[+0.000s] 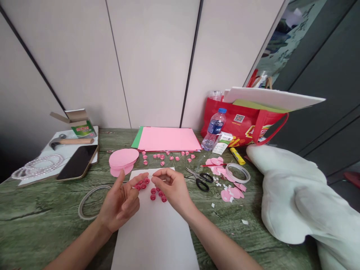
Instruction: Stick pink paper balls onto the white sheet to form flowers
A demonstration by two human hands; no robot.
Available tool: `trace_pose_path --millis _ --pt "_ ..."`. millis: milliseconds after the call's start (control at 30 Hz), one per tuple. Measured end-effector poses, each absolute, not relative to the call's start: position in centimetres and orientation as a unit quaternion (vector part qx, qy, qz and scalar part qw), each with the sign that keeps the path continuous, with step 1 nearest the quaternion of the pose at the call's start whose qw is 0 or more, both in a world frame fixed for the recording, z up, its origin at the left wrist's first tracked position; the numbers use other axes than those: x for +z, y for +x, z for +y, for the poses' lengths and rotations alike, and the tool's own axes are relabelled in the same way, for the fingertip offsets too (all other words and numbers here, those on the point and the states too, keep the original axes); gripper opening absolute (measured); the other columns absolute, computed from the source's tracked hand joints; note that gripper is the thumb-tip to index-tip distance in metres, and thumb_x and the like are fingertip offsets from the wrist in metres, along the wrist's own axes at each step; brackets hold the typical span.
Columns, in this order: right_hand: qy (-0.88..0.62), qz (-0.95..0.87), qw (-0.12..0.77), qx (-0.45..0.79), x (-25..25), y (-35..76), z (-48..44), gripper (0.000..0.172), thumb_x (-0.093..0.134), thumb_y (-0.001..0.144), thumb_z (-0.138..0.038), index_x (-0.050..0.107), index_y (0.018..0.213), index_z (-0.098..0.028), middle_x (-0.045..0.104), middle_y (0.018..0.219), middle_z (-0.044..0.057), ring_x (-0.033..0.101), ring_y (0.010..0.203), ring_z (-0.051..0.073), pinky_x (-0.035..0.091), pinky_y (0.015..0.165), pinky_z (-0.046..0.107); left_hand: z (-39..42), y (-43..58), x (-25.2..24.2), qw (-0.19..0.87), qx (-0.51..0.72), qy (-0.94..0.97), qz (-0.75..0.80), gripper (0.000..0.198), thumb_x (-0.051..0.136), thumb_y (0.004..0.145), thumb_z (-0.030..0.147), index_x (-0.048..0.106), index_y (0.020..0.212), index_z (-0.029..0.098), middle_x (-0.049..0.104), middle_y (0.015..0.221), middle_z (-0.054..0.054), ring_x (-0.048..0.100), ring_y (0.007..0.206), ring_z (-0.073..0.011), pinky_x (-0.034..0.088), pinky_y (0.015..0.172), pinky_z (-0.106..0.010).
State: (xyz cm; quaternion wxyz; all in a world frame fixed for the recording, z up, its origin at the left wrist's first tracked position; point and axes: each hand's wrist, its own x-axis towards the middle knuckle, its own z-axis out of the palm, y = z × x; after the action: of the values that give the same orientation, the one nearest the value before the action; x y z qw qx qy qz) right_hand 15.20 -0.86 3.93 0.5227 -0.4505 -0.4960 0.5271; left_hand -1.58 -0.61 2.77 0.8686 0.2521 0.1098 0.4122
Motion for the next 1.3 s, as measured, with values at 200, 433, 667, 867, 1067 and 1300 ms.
trace_pose_path --millis 200,433,667,867,1067,1300 --pt "-0.444 -0.588 0.534 0.415 3.9 15.3 -1.5 0.017 0.062 0.078 -0.032 0.059 0.075 -0.016 0.058 0.076 0.002 0.052 0.061 0.01 0.044 0.053 0.023 -0.8 -1.3 2.9 0.856 0.411 0.284 0.134 0.064 0.015 0.094 0.052 0.06 0.116 0.012 0.057 0.038 -0.002 0.04 0.022 -0.0085 0.028 0.028 -0.016" --pt "-0.395 -0.732 0.554 0.035 3.3 15.9 -2.5 0.01 0.052 0.083 -0.01 0.058 0.086 -0.018 0.056 0.089 0.006 0.056 0.08 0.014 0.048 0.066 0.028 -1.6 -0.9 2.9 0.811 0.409 0.361 0.212 0.065 0.027 0.09 0.059 0.039 0.136 0.015 0.059 0.041 -0.002 0.036 0.024 -0.0073 0.025 0.03 -0.016" --pt "-0.48 -0.701 0.52 0.087 2.5 16.6 -3.6 0.009 0.052 0.085 -0.021 0.061 0.084 -0.02 0.05 0.097 0.009 0.053 0.077 0.015 0.048 0.063 0.028 -1.0 -1.1 3.6 0.688 0.49 0.41 0.343 0.067 0.03 0.087 0.061 0.046 0.13 0.012 0.05 0.036 0.004 0.027 0.028 -0.0068 0.02 0.034 -0.017" --pt "-0.566 -0.586 0.432 0.387 1.2 17.9 -4.3 0.02 0.058 0.08 -0.038 0.061 0.075 -0.018 0.041 0.061 -0.002 0.04 0.055 0.011 0.031 0.045 0.021 -1.5 -1.1 1.6 0.413 0.496 0.648 0.404 0.034 0.054 0.082 0.042 0.068 0.097 0.015 0.056 0.05 0.003 0.042 0.037 -0.0073 0.033 0.042 -0.019" --pt "-0.611 -0.599 0.399 0.329 -0.4 18.0 -5.4 0.016 0.056 0.078 -0.032 0.065 0.074 -0.018 0.049 0.079 0.005 0.047 0.071 0.017 0.041 0.056 0.025 -1.7 -1.1 -0.1 0.322 0.484 0.717 0.383 0.028 0.049 0.085 0.028 0.063 0.108 0.02 0.064 0.061 0.002 0.048 0.037 -0.007 0.036 0.043 -0.019" --pt "-0.624 -0.586 0.442 0.269 -0.9 15.5 -6.4 0.012 0.054 0.078 -0.023 0.065 0.076 -0.02 0.05 0.085 0.007 0.049 0.08 0.021 0.043 0.071 0.034 -1.1 -1.0 0.0 0.285 0.46 0.75 0.381 0.025 0.045 0.087 0.025 0.066 0.1 0.019 0.058 0.049 0.004 0.048 0.039 -0.0091 0.039 0.047 -0.02"
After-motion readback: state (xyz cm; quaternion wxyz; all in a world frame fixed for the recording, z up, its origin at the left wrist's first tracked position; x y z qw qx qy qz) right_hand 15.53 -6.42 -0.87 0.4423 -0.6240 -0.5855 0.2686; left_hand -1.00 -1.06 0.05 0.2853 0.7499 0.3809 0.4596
